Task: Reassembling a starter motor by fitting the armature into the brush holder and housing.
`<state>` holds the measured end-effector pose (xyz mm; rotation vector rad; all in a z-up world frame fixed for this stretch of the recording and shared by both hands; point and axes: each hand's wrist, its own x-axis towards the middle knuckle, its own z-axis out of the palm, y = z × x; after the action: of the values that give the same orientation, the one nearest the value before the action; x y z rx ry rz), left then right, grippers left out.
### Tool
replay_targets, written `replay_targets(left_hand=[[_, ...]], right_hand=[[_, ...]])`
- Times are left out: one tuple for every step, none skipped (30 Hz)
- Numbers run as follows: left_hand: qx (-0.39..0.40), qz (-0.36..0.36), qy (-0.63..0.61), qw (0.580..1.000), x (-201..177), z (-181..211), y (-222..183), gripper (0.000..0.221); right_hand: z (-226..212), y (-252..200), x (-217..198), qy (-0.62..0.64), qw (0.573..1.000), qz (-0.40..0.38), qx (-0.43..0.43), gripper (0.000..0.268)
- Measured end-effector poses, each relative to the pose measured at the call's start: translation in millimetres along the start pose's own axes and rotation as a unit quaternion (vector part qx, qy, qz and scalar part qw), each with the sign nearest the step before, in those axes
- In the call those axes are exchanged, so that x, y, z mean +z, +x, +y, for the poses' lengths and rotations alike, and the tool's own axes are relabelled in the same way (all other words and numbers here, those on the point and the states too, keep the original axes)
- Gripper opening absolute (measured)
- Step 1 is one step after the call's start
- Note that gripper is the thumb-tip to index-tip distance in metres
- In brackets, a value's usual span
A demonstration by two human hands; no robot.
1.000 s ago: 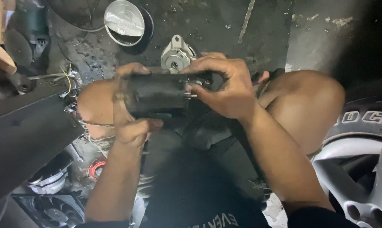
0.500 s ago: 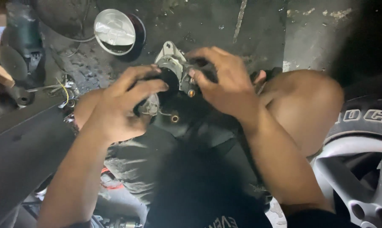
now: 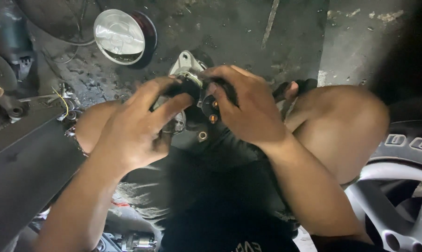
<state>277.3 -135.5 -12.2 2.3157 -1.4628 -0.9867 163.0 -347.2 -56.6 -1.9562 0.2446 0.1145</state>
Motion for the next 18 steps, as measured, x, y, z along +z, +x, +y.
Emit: replay_targets(left_hand=[[0.007,0.003,0.012,1.0,1,0,0,0.085],[0.014,0.005,0.024,1.0,2,0,1,0.087],[0.016,0.003,0.025,1.0,2,1,1,0.087],[0.013,-0.007,0.034,0.999,1,2,1,0.091],[0.01,-0.016,0.042,0.999,1,3,1,0.094],[0.012,-0.019,0.043,0.999,-1,7,4,0.094],[-0.011,-0.008,0.022,1.0,-3,12,6,0.087],[-0.034,0.003,0.002,0.999,-5,16,7,0.08],[-0.035,0.001,0.003,0.999,-5,21,8,0.08],[-0.084,0.0,-0.009,0.996,-6,25,9,0.078],[-0.134,-0.001,-0.022,0.991,-5,29,10,0.076],[-0.135,-0.002,-0.021,0.991,-2,29,8,0.076],[-0.128,0.008,-0.013,0.992,1,28,7,0.078],[-0.12,0.017,-0.006,0.993,4,27,6,0.08],[-0.119,0.017,-0.005,0.993,0,29,9,0.08],[-0.113,-0.003,-0.009,0.994,-4,31,12,0.08],[-0.107,-0.024,-0.013,0.994,-8,33,15,0.08],[-0.106,-0.025,-0.013,0.994,-6,32,16,0.08]], right_hand=[[-1,0,-1,0.005,1.0,-0.008,0.018,0.025],[-2,0,-2,0.01,0.999,-0.017,0.035,0.027],[-2,0,-1,0.011,0.999,-0.014,0.037,0.027],[-1,0,0,0.014,0.999,0.0,0.036,0.023],[0,-1,0,0.015,0.999,0.014,0.034,0.02],[-1,-1,-2,0.016,0.999,0.016,0.037,0.02],[-2,0,-2,0.034,0.997,-0.009,0.075,0.024],[-3,1,-3,0.053,0.992,-0.034,0.113,0.028],[-4,1,-3,0.054,0.991,-0.035,0.113,0.028],[-5,1,-3,0.052,0.99,-0.036,0.127,0.03],[-5,1,-3,0.05,0.988,-0.037,0.14,0.033],[-5,1,-3,0.051,0.988,-0.038,0.139,0.033],[-6,1,-3,0.063,0.986,-0.039,0.149,0.033],[-6,2,-4,0.075,0.984,-0.04,0.158,0.033],[-5,2,-2,0.075,0.984,-0.039,0.159,0.033],[-3,2,0,0.073,0.987,-0.019,0.143,0.029],[-1,1,2,0.072,0.989,0.0,0.128,0.026],[-1,1,1,0.073,0.989,0.001,0.129,0.026]])
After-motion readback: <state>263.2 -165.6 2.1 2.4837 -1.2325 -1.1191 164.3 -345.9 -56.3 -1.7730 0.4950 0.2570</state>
